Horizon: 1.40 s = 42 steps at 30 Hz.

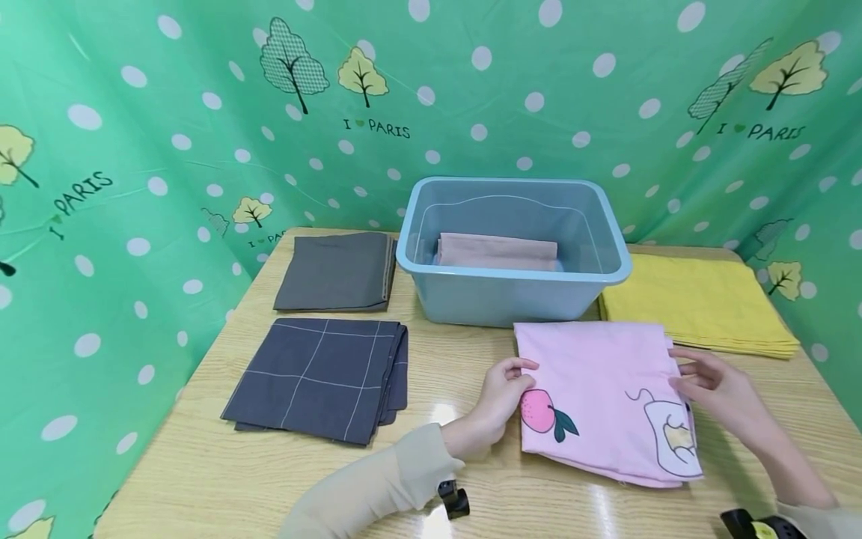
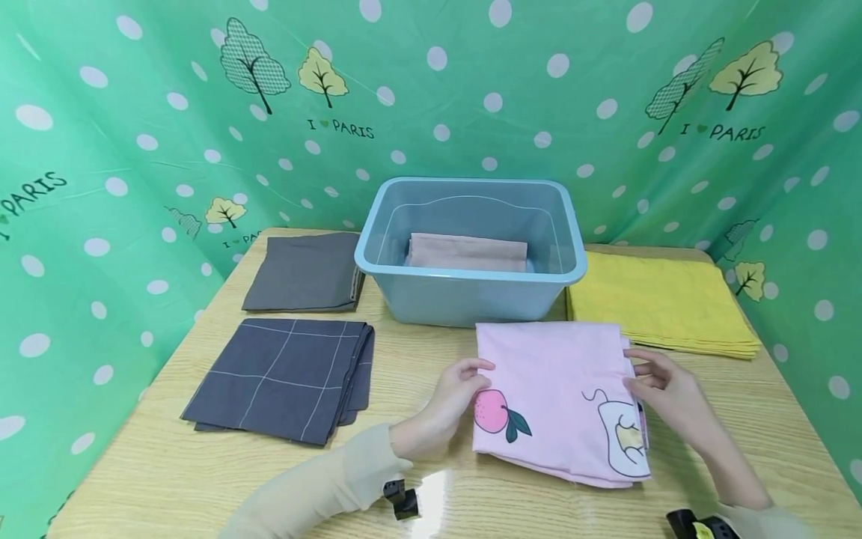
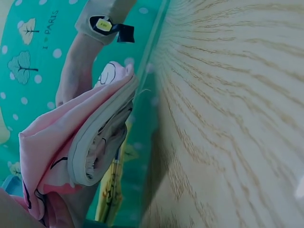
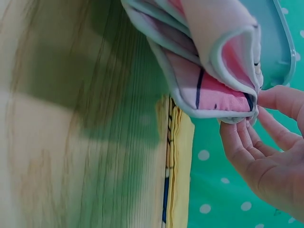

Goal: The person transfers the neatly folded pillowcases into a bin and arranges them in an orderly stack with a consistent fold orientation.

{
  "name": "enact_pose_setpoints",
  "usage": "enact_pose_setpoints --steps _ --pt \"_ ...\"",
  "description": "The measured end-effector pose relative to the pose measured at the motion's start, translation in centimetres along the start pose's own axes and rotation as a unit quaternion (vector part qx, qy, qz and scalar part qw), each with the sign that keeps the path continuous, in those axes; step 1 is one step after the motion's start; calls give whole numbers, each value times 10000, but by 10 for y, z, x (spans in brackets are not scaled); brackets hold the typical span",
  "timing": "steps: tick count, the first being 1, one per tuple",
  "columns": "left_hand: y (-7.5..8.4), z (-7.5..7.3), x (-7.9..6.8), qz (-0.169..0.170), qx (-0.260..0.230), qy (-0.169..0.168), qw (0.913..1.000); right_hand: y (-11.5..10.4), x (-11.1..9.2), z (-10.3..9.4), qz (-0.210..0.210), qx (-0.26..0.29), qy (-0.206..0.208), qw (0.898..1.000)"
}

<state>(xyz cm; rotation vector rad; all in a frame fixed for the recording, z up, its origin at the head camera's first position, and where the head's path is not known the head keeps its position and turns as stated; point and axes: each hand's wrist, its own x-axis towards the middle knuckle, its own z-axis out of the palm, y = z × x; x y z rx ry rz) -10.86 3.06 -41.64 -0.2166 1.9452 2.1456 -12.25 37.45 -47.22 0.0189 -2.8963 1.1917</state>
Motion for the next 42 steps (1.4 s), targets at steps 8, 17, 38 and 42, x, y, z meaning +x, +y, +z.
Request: enact_pose_setpoints --steps 8,17,38,42 --pt "5 -13 -3 3 -138 -5 9999 -21 4 10 -127 75 15 9999" --pt "5 -29 -4 24 -230 -38 9997 -37 6 19 -258 583 -4 9980" --pt "18 -62 -13 80 -134 -141 9998 -103 -5 18 -519 964 -128 9939" --pt "20 -67 -14 172 -5 -137 9998 -124 -11 16 -685 1142 -75 9911"
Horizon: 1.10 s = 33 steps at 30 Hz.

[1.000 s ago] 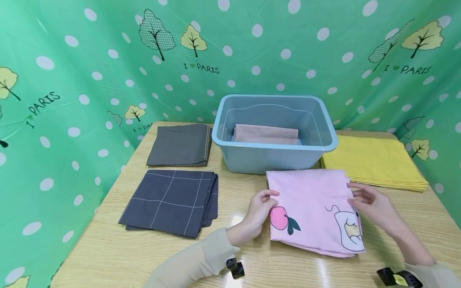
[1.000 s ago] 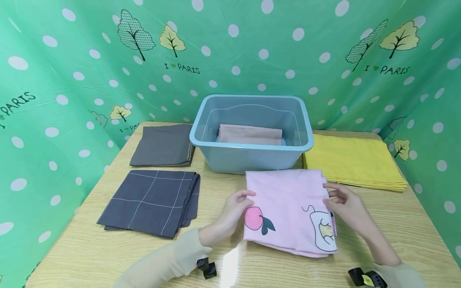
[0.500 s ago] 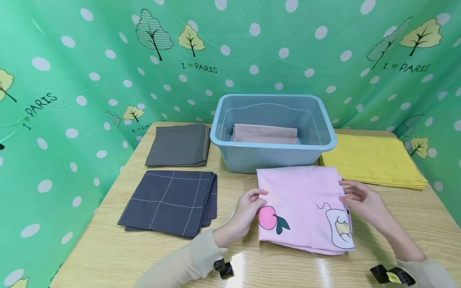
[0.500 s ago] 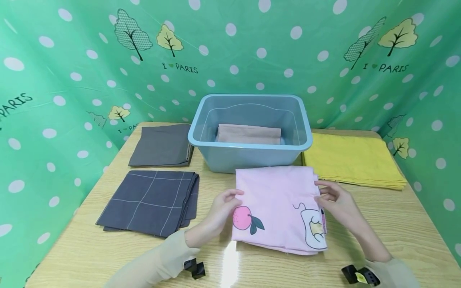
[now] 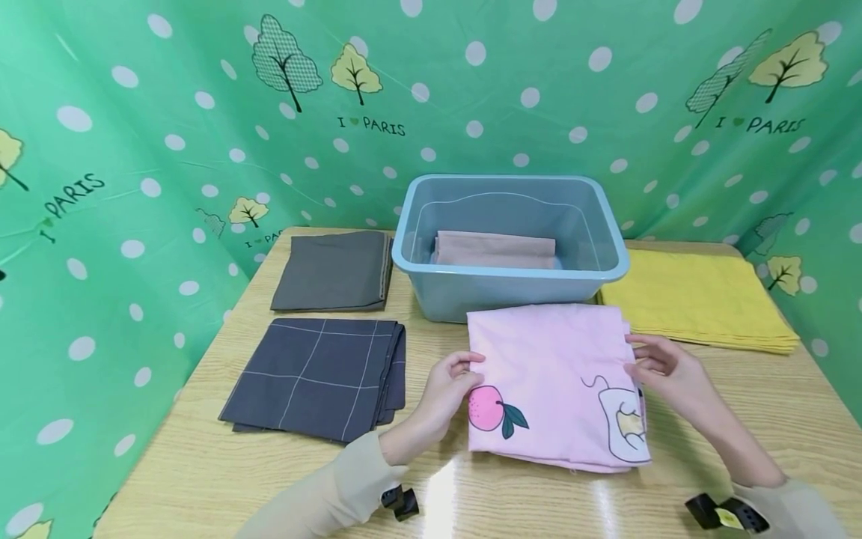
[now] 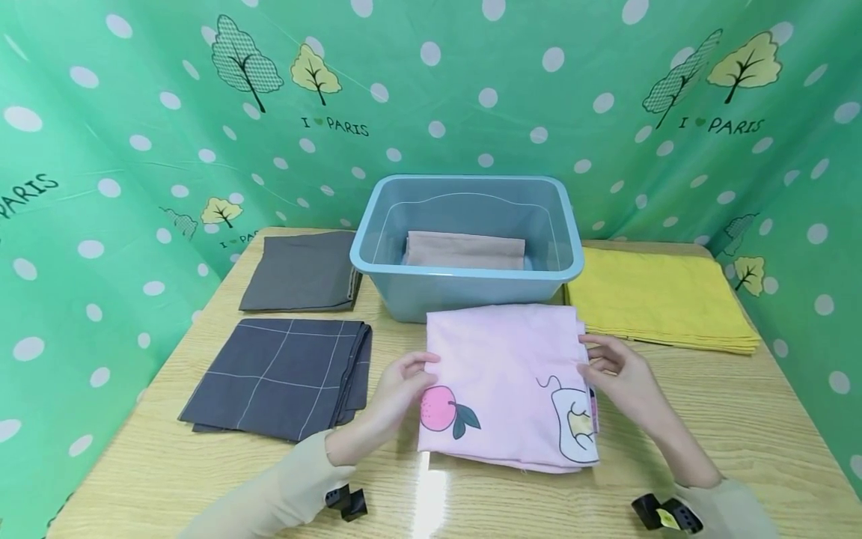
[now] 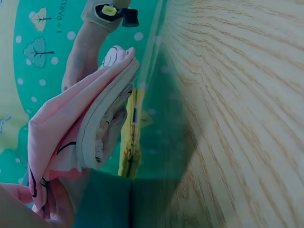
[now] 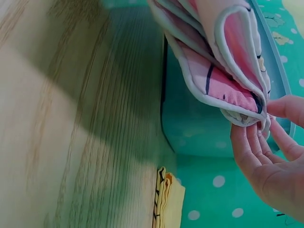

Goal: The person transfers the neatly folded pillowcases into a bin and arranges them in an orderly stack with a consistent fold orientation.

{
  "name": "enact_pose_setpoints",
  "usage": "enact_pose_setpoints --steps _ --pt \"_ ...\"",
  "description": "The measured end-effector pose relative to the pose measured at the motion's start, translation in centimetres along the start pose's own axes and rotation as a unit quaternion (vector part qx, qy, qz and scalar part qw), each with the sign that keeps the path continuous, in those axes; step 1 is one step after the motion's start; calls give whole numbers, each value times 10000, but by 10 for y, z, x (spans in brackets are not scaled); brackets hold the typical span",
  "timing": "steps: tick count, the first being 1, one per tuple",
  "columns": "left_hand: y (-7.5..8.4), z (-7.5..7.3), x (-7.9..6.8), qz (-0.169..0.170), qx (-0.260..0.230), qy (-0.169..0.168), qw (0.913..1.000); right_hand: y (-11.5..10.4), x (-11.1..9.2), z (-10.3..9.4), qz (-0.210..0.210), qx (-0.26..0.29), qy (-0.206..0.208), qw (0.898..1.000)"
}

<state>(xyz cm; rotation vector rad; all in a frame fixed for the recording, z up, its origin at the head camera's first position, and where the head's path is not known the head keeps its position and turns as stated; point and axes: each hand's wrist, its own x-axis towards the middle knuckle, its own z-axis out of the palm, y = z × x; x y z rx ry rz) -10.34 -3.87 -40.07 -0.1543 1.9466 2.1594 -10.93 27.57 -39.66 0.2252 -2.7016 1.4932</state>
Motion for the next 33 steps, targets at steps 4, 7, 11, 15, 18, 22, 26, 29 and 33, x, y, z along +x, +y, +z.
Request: enact_pose_setpoints --steps 4,7,11,15,18,22,26,29,33 --pt "0 -4 -2 57 259 8 9996 -9 -1 2 4 -112 34 9999" --pt "0 -7 -4 103 394 -19 9992 19 3 4 27 -226 117 9997" --pt "1 -11 -6 150 465 -54 9988 71 13 8 19 -351 260 9990" --pt "4 -15 -10 266 660 -98 9974 94 17 11 -12 -503 404 9979" --pt "6 -18 -11 416 811 -110 9958 95 17 13 -13 -537 546 9971" --pt "7 -22 -11 539 807 -95 9952 92 16 13 -132 -392 657 9970" --pt "4 -25 -11 673 814 -117 9943 89 15 14 -185 -363 764 9962" --pt "4 -27 -11 732 814 -121 9939 86 13 14 -201 -364 817 9958" --pt "6 -29 -12 751 786 -86 9940 83 13 14 -254 -286 879 9954"
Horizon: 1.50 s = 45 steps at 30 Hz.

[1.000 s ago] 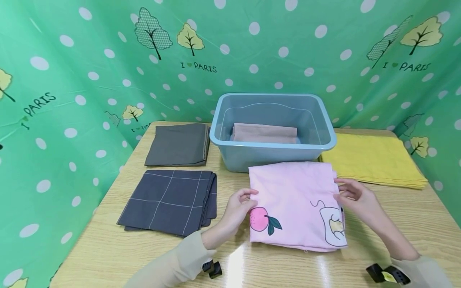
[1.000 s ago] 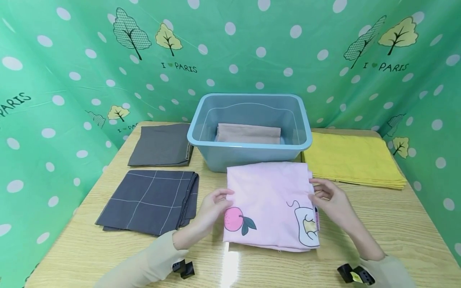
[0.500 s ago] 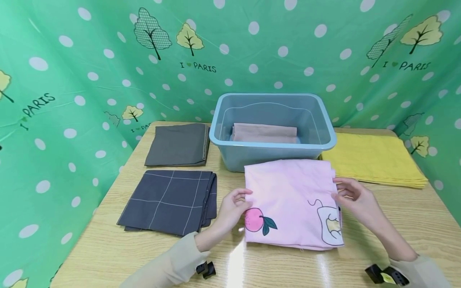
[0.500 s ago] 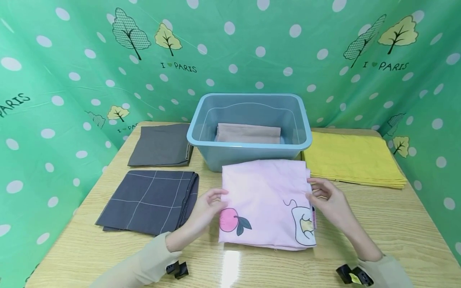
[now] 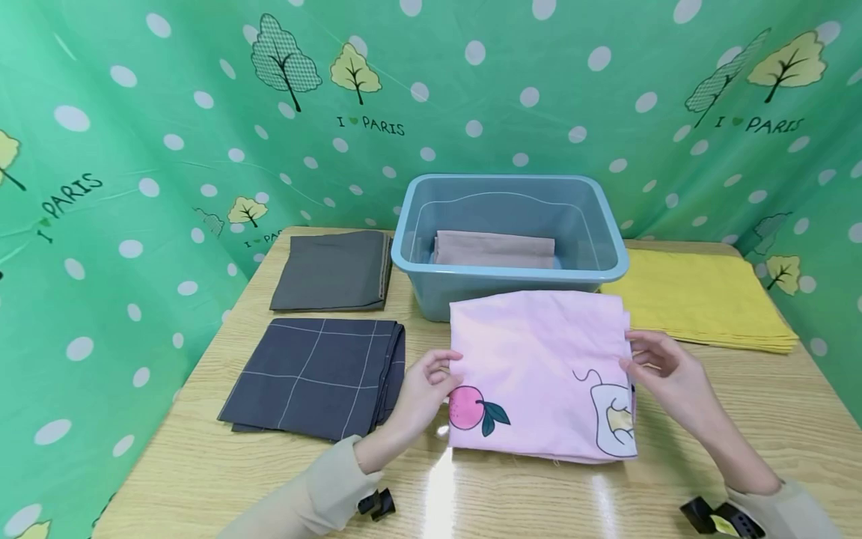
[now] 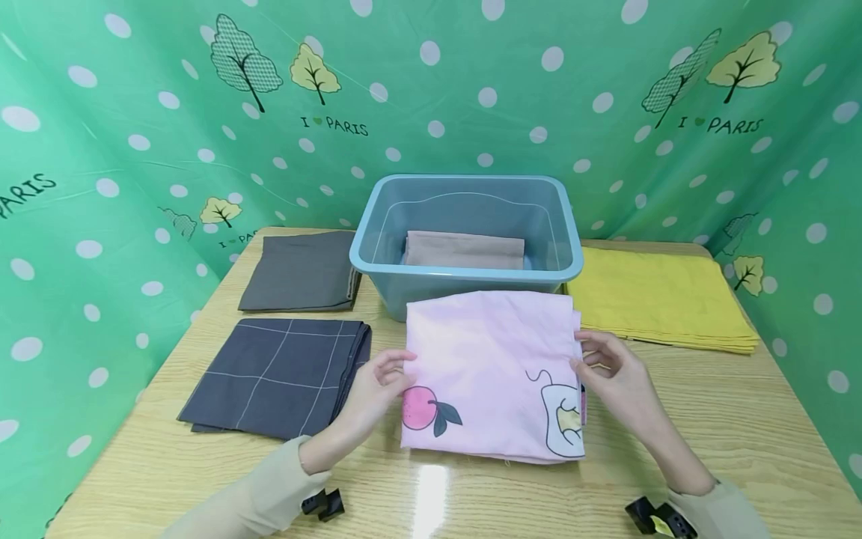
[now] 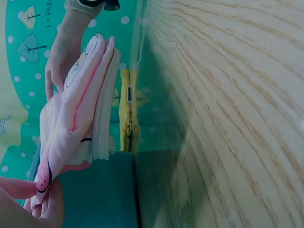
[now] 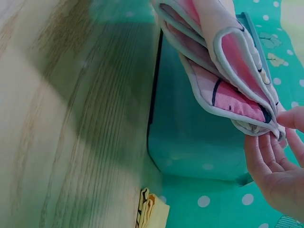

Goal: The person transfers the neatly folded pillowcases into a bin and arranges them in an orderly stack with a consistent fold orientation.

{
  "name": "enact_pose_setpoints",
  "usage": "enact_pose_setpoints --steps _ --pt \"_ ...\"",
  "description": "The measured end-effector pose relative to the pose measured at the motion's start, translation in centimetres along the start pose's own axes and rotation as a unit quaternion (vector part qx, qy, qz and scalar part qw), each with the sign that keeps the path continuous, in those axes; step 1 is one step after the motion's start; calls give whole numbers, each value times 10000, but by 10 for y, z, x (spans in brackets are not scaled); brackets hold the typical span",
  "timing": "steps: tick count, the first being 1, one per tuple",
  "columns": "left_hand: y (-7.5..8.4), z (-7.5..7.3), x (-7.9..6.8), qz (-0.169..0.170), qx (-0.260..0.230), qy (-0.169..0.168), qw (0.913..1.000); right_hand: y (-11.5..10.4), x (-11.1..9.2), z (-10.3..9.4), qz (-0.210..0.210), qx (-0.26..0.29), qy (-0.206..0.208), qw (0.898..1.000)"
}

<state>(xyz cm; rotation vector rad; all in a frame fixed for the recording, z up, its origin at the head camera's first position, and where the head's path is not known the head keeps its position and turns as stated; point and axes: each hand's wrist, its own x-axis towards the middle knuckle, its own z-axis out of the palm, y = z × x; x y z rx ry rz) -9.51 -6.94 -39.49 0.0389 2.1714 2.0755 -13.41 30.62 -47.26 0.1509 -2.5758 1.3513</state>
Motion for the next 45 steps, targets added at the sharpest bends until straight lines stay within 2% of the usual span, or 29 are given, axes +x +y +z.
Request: enact_pose_setpoints --steps 10,19,20,26,27,29,30,34,35,36,41,45 --pt "8 -5 0 433 270 151 9986 6 7 -3 -163 47 119 9998" --pt "16 -9 5 793 242 320 9960 -4 18 -5 -340 378 228 9984" --pt "18 -9 5 815 247 330 9958 -17 18 -8 -337 690 112 9970" --pt "22 -12 11 973 221 360 9944 -44 23 -11 -232 1081 92 9938" --pt "23 -13 12 991 227 369 9941 -36 26 -9 -216 798 222 9963" --pt "25 -14 14 1031 257 383 9936 -49 27 -11 -241 1065 97 9940" --pt "26 -14 15 1041 264 387 9935 -45 29 -10 -237 865 181 9958" --pt "33 -16 18 1087 304 412 9928 -60 33 -12 -319 967 135 9947" --pt "35 -17 18 1095 310 416 9926 -62 35 -12 -298 832 187 9959" --pt "37 -17 19 1101 293 419 9926 -63 37 -12 -346 919 237 9949" --pt "45 -20 26 1117 302 473 9922 -106 37 -16 -418 1100 237 9928" --pt "52 -21 32 1071 306 526 9924 -139 37 -18 -306 783 338 9959"
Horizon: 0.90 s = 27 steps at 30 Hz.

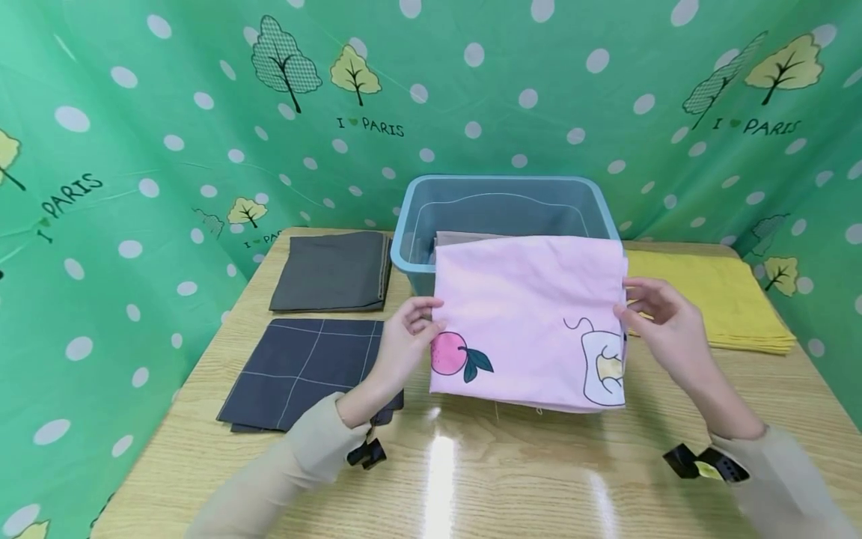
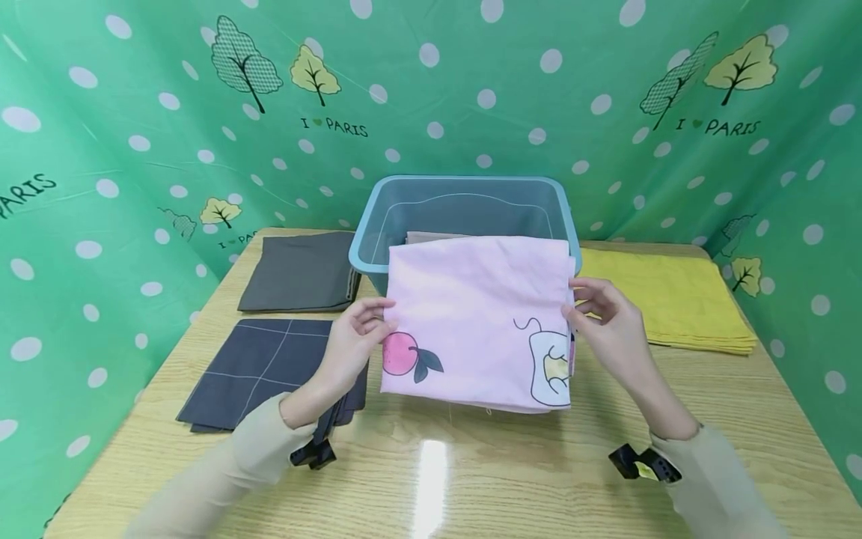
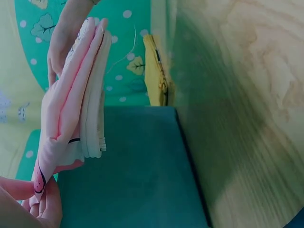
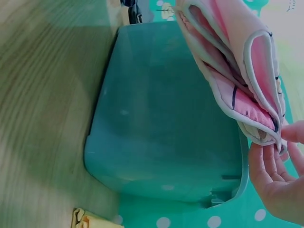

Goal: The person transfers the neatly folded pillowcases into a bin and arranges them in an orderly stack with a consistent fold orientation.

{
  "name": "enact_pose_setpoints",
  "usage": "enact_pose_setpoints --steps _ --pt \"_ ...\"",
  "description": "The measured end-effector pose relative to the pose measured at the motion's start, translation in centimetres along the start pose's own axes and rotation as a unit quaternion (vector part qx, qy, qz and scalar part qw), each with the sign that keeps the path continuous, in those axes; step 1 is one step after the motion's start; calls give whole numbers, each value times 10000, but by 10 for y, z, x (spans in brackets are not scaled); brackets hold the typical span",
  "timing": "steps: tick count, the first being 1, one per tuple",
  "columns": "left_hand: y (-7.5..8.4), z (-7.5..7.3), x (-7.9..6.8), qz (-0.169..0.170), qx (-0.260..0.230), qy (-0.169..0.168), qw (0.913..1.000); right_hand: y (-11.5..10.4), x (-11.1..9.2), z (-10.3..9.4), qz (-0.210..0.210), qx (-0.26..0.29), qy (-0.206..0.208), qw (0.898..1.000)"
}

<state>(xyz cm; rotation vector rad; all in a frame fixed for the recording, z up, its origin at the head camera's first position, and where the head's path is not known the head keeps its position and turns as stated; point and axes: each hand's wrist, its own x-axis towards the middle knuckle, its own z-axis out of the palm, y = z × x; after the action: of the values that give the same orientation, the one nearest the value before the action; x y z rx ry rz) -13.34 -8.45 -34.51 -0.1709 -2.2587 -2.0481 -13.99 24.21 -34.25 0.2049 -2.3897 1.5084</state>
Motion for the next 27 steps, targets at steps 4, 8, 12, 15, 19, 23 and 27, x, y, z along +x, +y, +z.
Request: enact_pose_setpoints --steps 4,8,12,15,19,23,27 --pt "5 -1 6 -46 -89 37 9999 -18 5 1 190 -324 -33 9993" --pt "9 -2 12 -26 -92 79 9999 -24 11 2 381 -387 -65 9985" --pt "12 -3 17 29 15 98 9999 -26 18 3 416 -323 -58 9986" --pt "15 -4 21 20 75 89 9999 -29 23 3 402 -292 -68 9987" --pt "20 -5 26 21 170 83 9998 -30 30 2 457 -216 -106 9987" --pt "22 -6 33 74 225 99 9997 -33 36 1 564 -164 -141 9982" --pt "25 -7 38 157 324 121 9993 -34 43 1 659 -283 -161 9973"
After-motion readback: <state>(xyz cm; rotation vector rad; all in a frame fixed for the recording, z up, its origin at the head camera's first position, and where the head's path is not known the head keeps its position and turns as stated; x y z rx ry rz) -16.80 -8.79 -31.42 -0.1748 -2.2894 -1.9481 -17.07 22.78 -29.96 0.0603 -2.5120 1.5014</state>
